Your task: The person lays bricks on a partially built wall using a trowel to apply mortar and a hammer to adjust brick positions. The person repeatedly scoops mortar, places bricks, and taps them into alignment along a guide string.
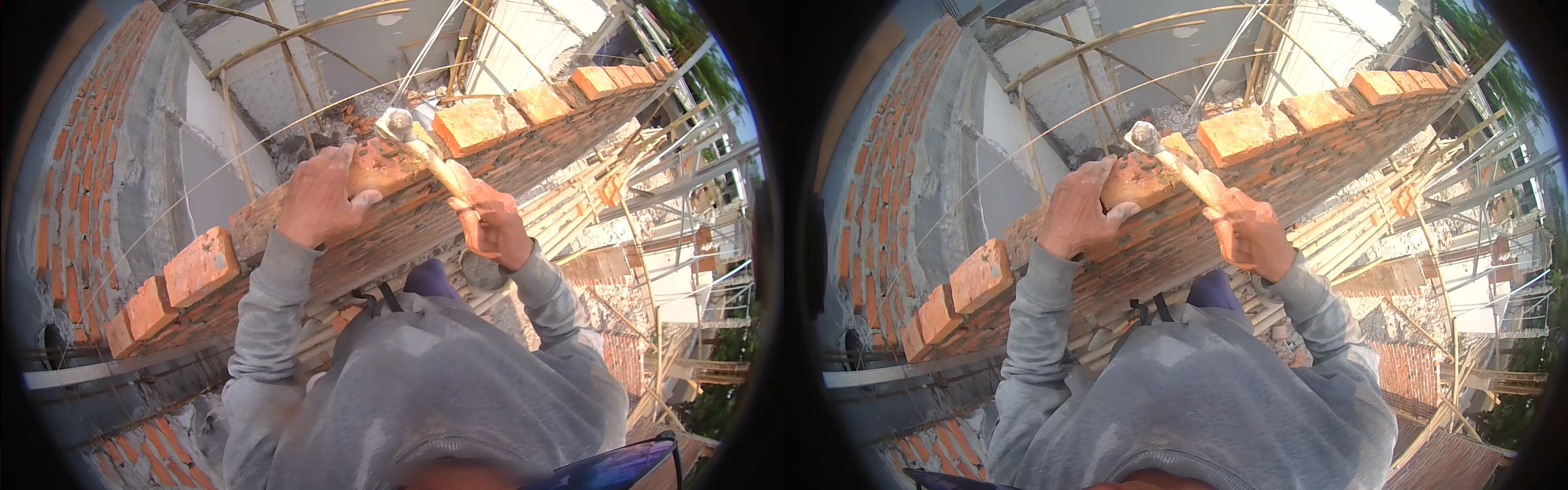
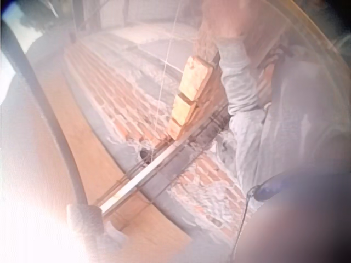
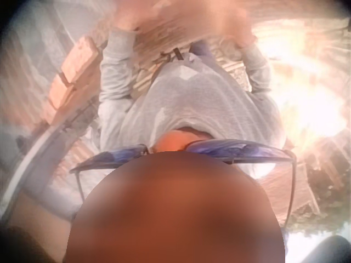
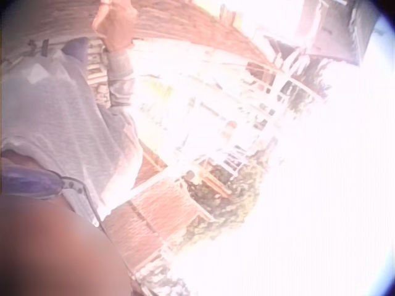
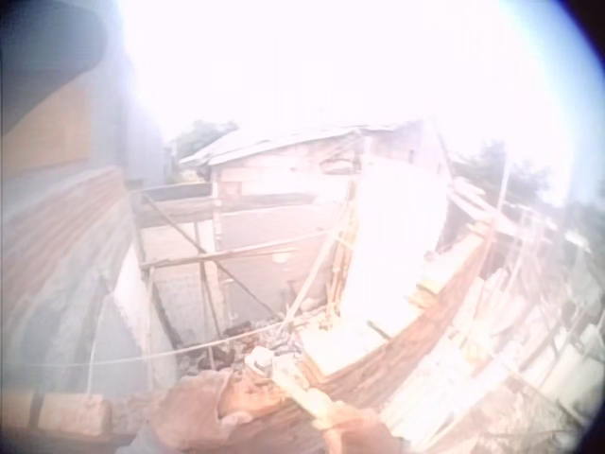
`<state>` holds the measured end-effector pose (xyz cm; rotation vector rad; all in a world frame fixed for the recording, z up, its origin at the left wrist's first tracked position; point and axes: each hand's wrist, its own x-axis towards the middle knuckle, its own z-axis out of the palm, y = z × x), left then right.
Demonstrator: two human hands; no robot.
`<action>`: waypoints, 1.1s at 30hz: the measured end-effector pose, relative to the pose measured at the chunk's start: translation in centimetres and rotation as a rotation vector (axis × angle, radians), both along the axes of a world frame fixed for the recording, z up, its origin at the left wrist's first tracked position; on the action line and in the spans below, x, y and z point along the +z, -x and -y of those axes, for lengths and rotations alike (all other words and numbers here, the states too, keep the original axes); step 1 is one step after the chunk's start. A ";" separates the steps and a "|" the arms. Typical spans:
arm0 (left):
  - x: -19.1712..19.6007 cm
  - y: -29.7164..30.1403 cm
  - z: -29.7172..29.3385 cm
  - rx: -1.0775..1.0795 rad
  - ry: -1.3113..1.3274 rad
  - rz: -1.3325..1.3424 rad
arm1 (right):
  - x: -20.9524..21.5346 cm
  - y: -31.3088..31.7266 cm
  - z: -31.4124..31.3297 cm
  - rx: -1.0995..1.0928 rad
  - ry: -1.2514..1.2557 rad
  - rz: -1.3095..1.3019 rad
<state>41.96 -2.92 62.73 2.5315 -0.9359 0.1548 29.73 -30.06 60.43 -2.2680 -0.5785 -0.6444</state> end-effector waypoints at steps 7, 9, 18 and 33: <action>-0.1 0.1 0.1 -0.010 0.038 -0.030 | -1.7 -0.2 0.1 -0.116 0.113 -0.126; -0.1 0.2 0.1 -0.013 0.020 -0.013 | -1.8 -0.4 0.4 -0.100 0.177 -0.106; 1.7 1.1 1.7 0.014 -0.052 0.071 | -0.8 0.8 4.6 -0.092 0.221 0.173; 0.6 -0.7 16.6 0.115 -0.142 0.146 | -1.1 -1.9 16.2 -0.125 0.085 -0.149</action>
